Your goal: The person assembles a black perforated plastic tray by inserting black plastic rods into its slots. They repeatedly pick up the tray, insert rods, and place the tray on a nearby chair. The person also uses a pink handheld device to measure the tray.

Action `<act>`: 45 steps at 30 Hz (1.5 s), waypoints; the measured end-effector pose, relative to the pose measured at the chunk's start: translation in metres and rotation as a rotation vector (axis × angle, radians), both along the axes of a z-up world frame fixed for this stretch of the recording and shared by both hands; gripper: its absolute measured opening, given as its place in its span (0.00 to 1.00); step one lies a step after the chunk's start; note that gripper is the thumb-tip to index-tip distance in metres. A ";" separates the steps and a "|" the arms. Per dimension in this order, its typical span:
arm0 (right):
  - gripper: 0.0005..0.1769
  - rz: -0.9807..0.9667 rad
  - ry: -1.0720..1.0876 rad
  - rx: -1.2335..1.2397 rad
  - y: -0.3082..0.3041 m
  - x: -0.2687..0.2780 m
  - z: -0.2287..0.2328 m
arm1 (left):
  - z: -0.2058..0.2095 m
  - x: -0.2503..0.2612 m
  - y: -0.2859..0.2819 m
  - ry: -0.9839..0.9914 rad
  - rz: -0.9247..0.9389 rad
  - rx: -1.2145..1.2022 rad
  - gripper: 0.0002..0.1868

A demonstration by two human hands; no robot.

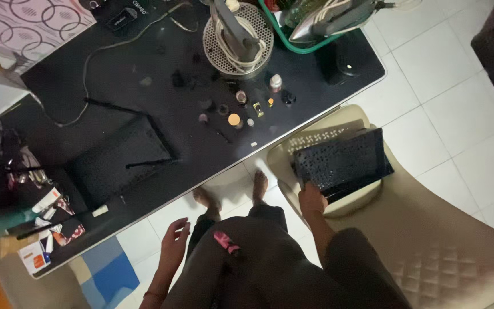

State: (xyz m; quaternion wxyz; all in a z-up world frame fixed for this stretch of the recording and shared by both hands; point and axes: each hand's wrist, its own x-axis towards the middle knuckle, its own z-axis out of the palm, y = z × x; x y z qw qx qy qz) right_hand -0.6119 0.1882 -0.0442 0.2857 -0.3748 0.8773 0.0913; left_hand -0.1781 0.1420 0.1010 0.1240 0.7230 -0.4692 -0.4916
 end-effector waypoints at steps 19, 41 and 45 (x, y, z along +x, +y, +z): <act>0.07 0.437 -0.196 -1.187 -0.024 0.180 0.274 | 0.146 -0.130 -0.051 0.536 -0.363 -0.555 0.56; 0.43 -0.035 -1.188 -0.646 -0.202 0.288 0.341 | 0.214 0.278 -0.115 0.687 0.387 -0.819 0.30; 0.47 -0.007 -1.010 -0.708 -0.235 0.306 0.342 | 0.200 0.292 -0.146 0.792 0.531 -0.564 0.34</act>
